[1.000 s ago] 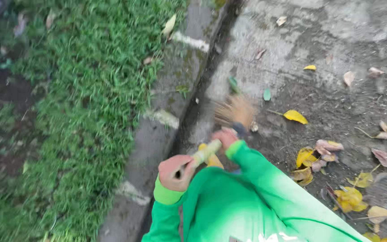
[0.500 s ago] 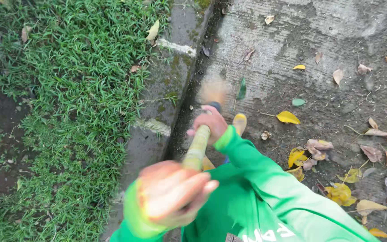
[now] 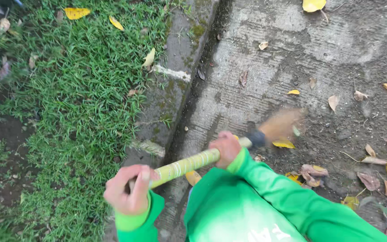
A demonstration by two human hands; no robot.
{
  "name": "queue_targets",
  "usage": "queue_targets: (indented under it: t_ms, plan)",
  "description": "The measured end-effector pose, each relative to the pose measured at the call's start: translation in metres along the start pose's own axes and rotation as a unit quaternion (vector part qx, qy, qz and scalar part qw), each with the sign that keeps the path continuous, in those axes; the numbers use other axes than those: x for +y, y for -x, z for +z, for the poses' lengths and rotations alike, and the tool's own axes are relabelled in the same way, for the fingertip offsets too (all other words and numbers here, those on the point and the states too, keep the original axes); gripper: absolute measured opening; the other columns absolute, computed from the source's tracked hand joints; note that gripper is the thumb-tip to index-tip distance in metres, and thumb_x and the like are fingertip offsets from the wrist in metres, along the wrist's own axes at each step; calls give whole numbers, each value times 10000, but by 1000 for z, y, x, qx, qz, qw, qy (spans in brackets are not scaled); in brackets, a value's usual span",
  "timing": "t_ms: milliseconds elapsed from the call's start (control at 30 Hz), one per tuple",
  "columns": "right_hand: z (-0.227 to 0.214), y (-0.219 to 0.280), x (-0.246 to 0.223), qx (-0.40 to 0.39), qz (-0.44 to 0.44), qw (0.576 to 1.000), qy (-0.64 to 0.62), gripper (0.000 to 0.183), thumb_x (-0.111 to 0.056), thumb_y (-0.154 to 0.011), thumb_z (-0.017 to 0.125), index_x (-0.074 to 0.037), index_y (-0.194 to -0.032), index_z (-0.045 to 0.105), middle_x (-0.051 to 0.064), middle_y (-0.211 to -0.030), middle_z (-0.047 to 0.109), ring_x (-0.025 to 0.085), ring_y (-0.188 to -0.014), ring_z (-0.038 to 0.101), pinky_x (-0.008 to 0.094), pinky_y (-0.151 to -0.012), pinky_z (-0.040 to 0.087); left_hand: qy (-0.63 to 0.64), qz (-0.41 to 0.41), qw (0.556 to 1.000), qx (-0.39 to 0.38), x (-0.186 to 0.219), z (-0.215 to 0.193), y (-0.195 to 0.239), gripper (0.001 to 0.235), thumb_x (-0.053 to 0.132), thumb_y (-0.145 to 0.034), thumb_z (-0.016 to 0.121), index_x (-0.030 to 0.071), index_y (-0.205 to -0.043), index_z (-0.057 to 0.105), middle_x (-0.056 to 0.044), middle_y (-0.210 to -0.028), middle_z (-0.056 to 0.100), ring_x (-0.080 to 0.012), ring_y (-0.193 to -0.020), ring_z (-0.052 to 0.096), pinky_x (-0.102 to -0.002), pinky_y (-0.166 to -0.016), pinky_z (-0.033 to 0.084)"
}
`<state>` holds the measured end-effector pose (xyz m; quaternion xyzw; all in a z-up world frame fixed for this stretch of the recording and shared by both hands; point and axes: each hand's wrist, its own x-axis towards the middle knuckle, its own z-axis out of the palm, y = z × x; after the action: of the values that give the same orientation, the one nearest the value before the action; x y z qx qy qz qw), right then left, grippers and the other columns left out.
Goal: The person sweeps fallen leaves and dirt along a concrete path using a broom.
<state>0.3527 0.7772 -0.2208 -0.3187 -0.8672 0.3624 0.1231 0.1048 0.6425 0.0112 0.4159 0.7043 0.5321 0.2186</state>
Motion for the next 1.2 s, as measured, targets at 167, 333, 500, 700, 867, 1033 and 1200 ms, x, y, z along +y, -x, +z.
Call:
queue_targets:
  t_ms: [167,333,500,700,867,1033,1200]
  plan:
    - [0,-101,54,103,-75,986,-111,285,-328,-729,884,-192,-833,657,23,-774,689,266,-870,669,549,-1119,318,-118,306,923,-201,42,88,-24,125,102,-872,831,57,-915,722,-84,-814,728,-258,-699,701,-370,-644,543]
    - [1,-88,119,75,-17,997,10,144,-226,-786,734,-259,-920,695,-24,-851,728,222,-948,700,632,-1154,268,-59,174,978,-100,-19,129,-36,91,63,-823,747,62,-912,722,-108,-871,747,-231,-752,738,-303,-670,569]
    - [-54,-52,60,4,-14,1000,13,191,-298,-641,809,-225,-722,651,-6,-657,674,227,-712,699,593,-1138,316,-51,29,998,-16,26,67,-43,46,50,-892,728,23,-929,733,-60,-801,756,-102,-659,680,-260,-607,503]
    - [-77,-93,57,163,-140,972,-99,289,-306,-746,879,-222,-789,606,-5,-650,606,259,-668,645,604,-1143,349,-107,380,890,-226,90,124,-72,160,113,-864,831,52,-935,701,-72,-764,708,-218,-562,648,-338,-533,490]
    - [-40,-45,214,114,21,993,28,268,-220,-661,834,-252,-873,675,6,-773,669,268,-815,679,620,-1137,307,-13,385,875,-292,11,245,-73,158,77,-856,813,73,-865,655,-74,-795,691,-277,-688,675,-386,-626,511]
    - [-54,10,232,85,143,980,112,290,-217,-619,821,-265,-880,705,5,-813,703,260,-889,701,606,-1139,297,67,41,975,-208,-47,240,-81,74,38,-833,757,42,-904,780,-60,-703,770,-120,-553,658,-280,-500,498]
    - [-114,-54,137,69,-42,997,-4,284,-298,-616,824,-219,-827,650,-8,-721,669,247,-770,688,553,-1129,351,40,77,992,-94,15,168,-124,111,12,-857,737,14,-966,759,-76,-794,771,-78,-683,691,-229,-606,517]
